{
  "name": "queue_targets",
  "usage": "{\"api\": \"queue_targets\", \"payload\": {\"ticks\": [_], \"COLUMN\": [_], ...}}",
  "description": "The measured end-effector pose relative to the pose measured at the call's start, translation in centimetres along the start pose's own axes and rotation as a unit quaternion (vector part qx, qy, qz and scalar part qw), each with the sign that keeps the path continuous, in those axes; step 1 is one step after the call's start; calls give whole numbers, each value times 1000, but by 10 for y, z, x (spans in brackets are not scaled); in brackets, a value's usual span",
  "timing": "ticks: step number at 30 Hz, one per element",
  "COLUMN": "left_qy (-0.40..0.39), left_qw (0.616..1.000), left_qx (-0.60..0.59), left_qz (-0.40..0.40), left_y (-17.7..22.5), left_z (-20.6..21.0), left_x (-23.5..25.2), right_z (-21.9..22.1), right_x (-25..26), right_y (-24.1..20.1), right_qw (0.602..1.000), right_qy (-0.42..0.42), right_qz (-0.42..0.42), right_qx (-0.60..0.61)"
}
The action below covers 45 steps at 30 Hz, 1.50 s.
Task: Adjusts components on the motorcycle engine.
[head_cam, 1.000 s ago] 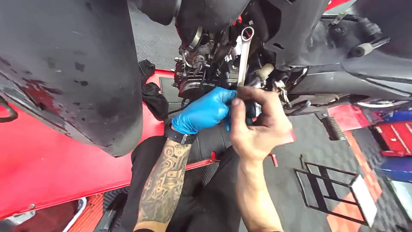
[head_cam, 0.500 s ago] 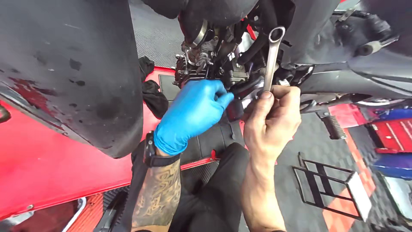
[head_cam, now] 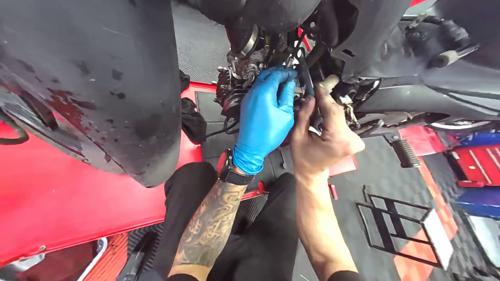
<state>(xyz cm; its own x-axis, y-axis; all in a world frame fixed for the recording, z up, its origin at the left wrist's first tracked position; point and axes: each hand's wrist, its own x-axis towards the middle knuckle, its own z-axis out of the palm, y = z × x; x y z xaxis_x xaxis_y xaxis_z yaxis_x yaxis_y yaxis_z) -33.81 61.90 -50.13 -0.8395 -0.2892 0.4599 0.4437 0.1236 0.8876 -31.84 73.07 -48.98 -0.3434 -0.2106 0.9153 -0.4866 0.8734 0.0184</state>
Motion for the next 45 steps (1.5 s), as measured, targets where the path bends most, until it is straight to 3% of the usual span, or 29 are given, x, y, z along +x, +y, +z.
{"api": "queue_targets", "payload": {"ticks": [5,15,26,35,39,42,45], "left_qy": [62,34,35,21,10,4,2], "left_qw": [996,984,995,991,990,992,992], "left_qx": [62,175,92,118,128,110,114], "left_qz": [-5,-15,-18,-52,-63,-57,-55], "left_y": [10,25,16,19,19,16,15], "left_z": [-3,-50,-49,-54,-56,-60,-64], "left_x": [-4,0,4,2,2,2,3], "right_z": [2,13,33,54,57,50,31], "right_x": [2,7,-16,-38,-44,-36,2], "right_y": [-5,-22,-14,-13,-15,-18,-22], "right_qw": [1000,998,998,974,983,988,980], "right_qy": [4,19,41,49,37,49,46], "right_qz": [5,48,20,89,88,82,83], "right_qx": [-14,-18,50,202,154,125,173]}}
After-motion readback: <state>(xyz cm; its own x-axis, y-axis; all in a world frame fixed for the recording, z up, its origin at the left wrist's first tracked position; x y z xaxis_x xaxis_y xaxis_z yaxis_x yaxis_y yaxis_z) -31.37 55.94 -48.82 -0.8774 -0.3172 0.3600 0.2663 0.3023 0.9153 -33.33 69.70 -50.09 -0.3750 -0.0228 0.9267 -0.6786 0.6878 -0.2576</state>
